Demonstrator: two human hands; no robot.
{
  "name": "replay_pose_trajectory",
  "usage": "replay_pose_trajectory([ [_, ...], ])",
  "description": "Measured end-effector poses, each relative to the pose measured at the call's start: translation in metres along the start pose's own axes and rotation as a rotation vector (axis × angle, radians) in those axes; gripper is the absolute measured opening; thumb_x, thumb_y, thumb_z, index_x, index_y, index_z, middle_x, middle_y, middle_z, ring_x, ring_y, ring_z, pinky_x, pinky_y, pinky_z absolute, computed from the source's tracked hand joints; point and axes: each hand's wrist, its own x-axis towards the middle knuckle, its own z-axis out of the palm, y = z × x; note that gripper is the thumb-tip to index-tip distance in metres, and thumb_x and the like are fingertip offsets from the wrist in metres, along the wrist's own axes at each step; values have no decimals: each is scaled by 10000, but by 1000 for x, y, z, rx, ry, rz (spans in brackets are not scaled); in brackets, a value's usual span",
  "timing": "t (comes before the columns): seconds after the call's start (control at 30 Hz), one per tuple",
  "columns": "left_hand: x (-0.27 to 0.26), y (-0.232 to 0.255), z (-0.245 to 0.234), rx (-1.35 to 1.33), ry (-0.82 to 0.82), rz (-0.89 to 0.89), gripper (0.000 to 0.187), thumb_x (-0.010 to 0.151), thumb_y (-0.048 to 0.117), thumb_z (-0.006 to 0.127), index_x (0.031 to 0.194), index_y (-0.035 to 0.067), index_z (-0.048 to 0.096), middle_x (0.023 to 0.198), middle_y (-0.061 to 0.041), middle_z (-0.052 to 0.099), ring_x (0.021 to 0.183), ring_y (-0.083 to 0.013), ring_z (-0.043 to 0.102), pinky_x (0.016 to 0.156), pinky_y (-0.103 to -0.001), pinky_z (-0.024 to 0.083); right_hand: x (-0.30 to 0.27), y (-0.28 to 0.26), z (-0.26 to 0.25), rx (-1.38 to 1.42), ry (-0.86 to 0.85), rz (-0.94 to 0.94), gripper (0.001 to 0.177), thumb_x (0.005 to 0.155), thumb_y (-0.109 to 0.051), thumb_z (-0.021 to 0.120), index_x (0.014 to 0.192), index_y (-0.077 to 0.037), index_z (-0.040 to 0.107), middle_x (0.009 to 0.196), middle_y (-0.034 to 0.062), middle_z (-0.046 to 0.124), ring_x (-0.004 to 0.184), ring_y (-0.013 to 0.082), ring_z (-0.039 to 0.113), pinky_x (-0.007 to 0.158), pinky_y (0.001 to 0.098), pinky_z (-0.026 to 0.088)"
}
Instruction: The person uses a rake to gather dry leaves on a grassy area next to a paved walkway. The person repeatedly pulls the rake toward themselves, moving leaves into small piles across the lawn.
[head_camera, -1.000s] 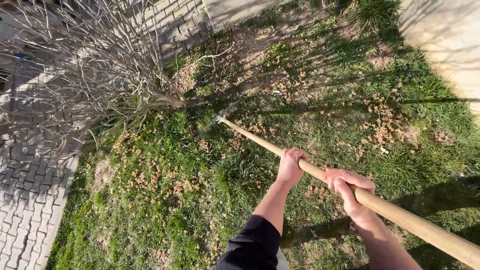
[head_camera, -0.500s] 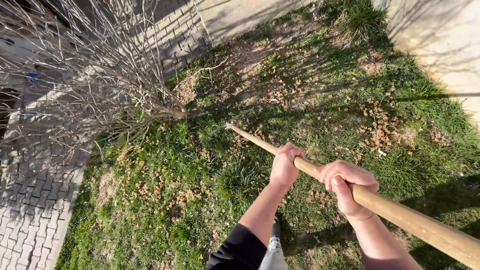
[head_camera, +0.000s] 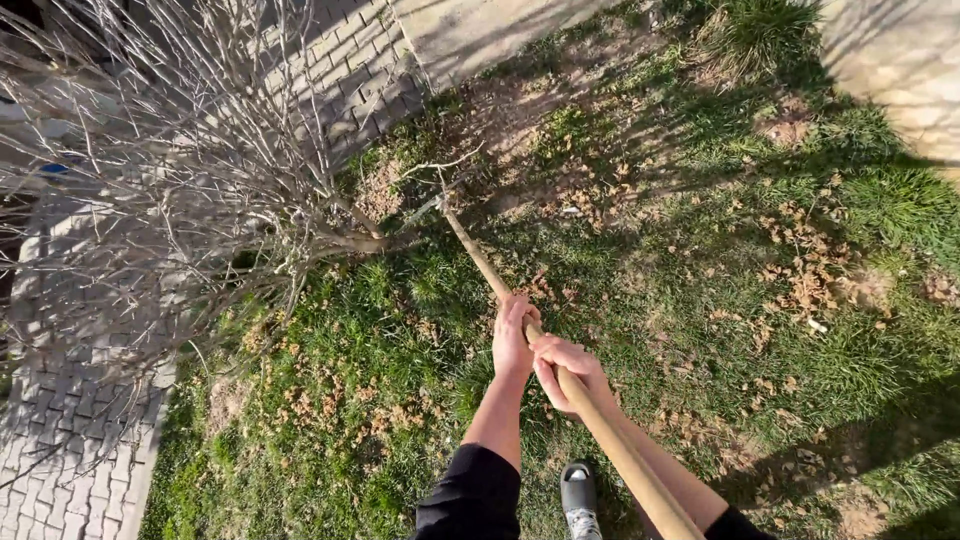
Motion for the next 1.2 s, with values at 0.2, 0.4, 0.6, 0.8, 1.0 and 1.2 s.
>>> replay_pose_trajectory([
  [0.2, -9, -24, 18, 87, -72, 66, 165, 913, 228, 732, 932, 152, 586, 1163, -72, 585, 1181, -360, 590, 1031, -511, 486, -17, -43, -10, -66, 35, 137, 252, 904, 31, 578, 669, -59, 588, 627, 103, 677, 657, 234, 703, 834, 537, 601],
  [0.4, -28, 21, 37, 254, -118, 59, 263, 903, 340, 742, 981, 114, 633, 1235, -67, 625, 1199, -289, 553, 1119, -457, 445, -43, -78, -48, 116, -3, 224, 191, 961, -135, 604, 829, 2, 626, 900, 128, 715, 520, 94, 587, 428, 184, 491],
  [0.6, -108, 42, 95, 217, -63, 52, 302, 912, 401, 716, 961, 126, 602, 1124, -52, 593, 1136, -278, 456, 1018, -421, 429, -103, -137, -99, -49, -38, 113, 52, 857, 9, 667, 808, -10, 667, 888, 145, 743, 675, 136, 743, 640, 215, 667],
  [0.8, -180, 106, 140, 77, -84, 28, 224, 880, 289, 748, 803, 202, 557, 981, 13, 557, 1183, -242, 536, 1079, -429, 456, -120, -227, -144, -200, 10, -239, 400, 837, 114, 571, 501, -101, 540, 454, 53, 544, 396, 169, 517, 554, 272, 591],
  [1.0, -226, 186, 177, -93, -22, 63, 256, 864, 159, 737, 736, 185, 517, 871, 4, 573, 1022, -223, 602, 1083, -445, 411, -151, -265, -193, 63, 148, -152, 288, 943, 18, 459, 721, -85, 612, 449, -21, 396, 419, 119, 411, 478, 255, 474],
  [1.2, -249, 263, 162, -161, -25, 152, 265, 813, 74, 743, 697, 190, 535, 769, 45, 533, 885, -219, 582, 949, -383, 441, -144, -297, -221, 267, 251, -178, 181, 946, -44, 497, 979, -60, 675, 423, -14, 422, 401, 136, 416, 481, 290, 487],
])
